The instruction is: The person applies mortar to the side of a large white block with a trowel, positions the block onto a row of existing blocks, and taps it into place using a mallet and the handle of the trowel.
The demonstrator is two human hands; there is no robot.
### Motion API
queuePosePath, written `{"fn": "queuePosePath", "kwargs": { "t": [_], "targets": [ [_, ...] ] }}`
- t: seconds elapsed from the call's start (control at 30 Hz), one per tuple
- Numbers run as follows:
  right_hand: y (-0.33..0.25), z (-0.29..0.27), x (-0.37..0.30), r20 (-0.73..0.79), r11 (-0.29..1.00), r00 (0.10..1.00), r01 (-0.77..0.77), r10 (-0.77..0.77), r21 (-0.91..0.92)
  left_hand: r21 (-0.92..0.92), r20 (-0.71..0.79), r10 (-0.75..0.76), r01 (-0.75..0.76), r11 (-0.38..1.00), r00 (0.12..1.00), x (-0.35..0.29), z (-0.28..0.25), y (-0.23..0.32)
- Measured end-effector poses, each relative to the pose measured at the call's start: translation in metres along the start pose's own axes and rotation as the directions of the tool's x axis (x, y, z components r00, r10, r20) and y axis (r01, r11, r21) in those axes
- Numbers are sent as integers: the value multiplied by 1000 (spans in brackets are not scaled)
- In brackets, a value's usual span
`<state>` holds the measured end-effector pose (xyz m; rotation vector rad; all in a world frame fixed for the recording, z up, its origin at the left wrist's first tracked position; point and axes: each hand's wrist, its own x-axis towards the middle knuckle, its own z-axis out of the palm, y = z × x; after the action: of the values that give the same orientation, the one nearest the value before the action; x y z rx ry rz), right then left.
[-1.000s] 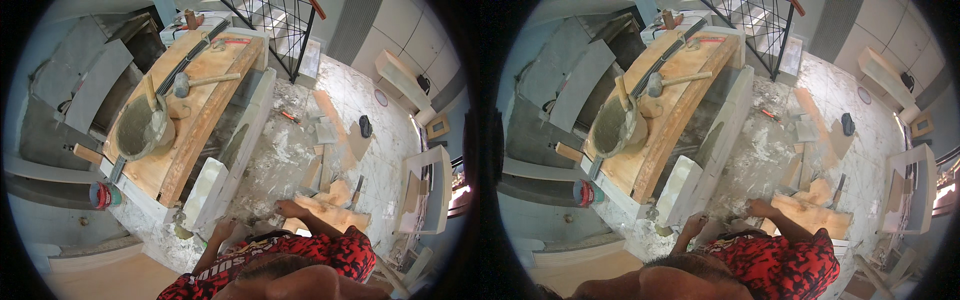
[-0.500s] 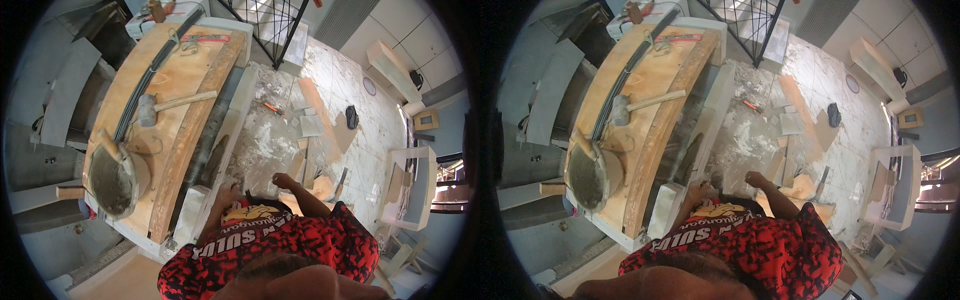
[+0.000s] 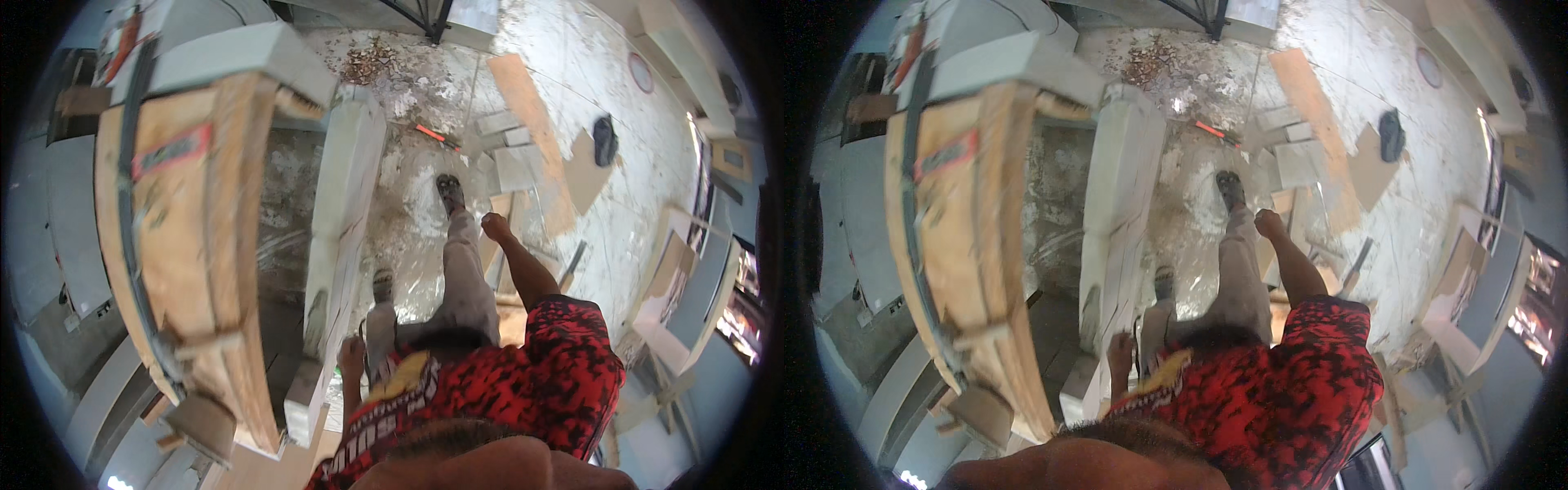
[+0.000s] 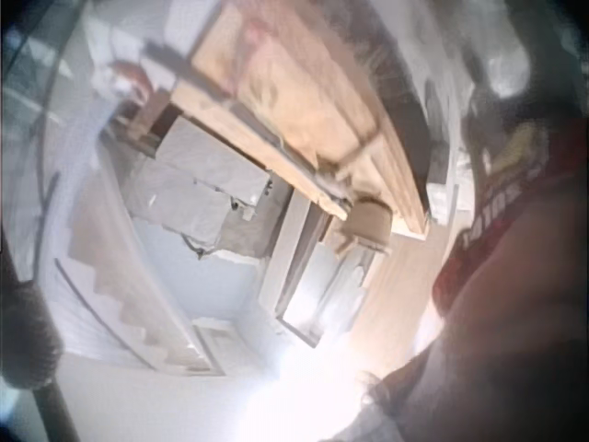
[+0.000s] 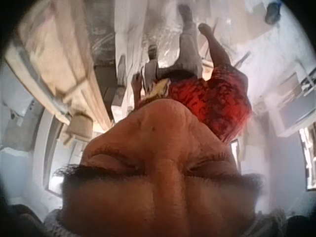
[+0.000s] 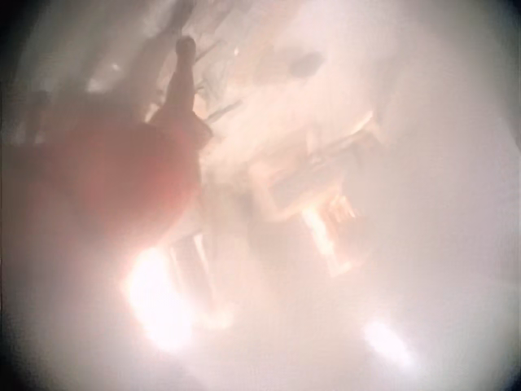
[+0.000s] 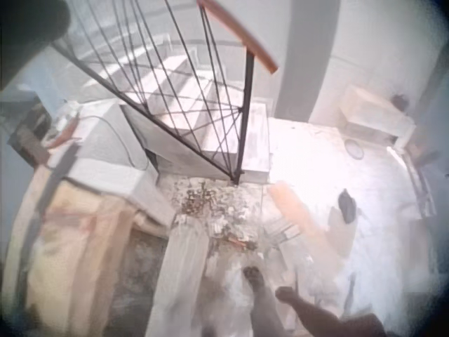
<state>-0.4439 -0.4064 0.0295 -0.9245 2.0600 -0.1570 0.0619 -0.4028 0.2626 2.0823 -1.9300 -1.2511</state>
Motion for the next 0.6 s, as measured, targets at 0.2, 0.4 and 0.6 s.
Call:
{"fn": "queuePosePath", "kwargs": {
  "t": [0.2,0.4,0.6],
  "targets": [
    [-10,34,295,168,963,984,-5,52,-269,-403,77,-666,634,660,742,-20,103,28],
    [-10,97,485,-37,885,984,139,-173,-445,-233,233,-866,890,392,442,8,152,50],
    [-2,110,517,179,904,960,267,-217,-333,-247,221,-832,854,458,509,31,159,85]
  ]
}}
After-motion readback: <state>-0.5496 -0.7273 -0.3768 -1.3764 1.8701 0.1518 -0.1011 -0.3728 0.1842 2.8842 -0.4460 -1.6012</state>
